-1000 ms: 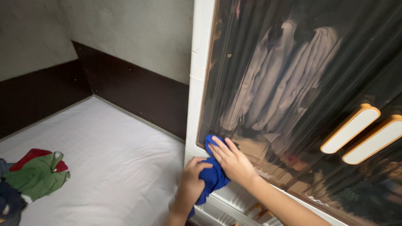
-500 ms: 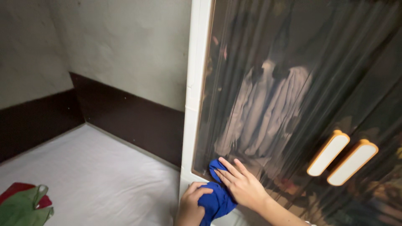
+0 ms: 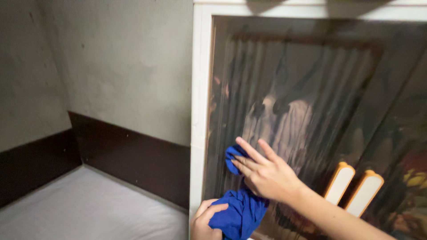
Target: The person wipes the exterior surfaces of a white plastic storage cabinet using a blue cloth. They clean the solid doors, the transparent upper doors, and the side edges of the cabinet in a continuous wiping motion.
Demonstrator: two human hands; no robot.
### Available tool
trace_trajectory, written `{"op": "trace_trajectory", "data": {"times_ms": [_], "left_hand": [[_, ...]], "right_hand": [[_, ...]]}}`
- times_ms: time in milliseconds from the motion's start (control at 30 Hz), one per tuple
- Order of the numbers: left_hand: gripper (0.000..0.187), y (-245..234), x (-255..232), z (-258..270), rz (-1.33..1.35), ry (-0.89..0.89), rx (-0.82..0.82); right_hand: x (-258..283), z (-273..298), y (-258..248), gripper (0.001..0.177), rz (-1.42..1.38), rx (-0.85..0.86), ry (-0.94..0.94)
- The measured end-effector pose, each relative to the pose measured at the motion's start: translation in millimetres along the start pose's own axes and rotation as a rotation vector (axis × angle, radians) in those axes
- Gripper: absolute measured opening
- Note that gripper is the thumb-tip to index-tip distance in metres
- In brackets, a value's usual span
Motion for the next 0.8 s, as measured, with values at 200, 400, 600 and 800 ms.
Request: {"op": "trace_trajectory", "data": {"times_ms": [200, 400, 600, 800], "left_hand": [[0.06, 4, -24, -40, 0.062, 0.052, -0.09], [0.059, 4, -57, -74, 0.097, 0.033, -0.115], [0.065, -5, -102, -99, 0.097, 0.07, -0.167], [0.07, 0, -133, -111, 0.107, 0.034, -0.289]], "right_hand": [[-36, -32, -45, 0.056, 0.151, -0.073, 0.041], [-67, -57, -80, 0.055, 0.259, -0.149, 0.093], [-94, -78, -112, 0.057, 0.369, -0.232, 0.129], [-107, -85, -127, 0.053, 0.446, -0.311, 0.191]]}}
Point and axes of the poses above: each hand's wrist, its own z-axis away from the middle knuckle, its own y-axis out of the palm, x = y × z, the point moved 5 cm from there along -z, towards the middle knuckle, and after that the axes turned 9 degrees about -z, right-handed, at the moved point
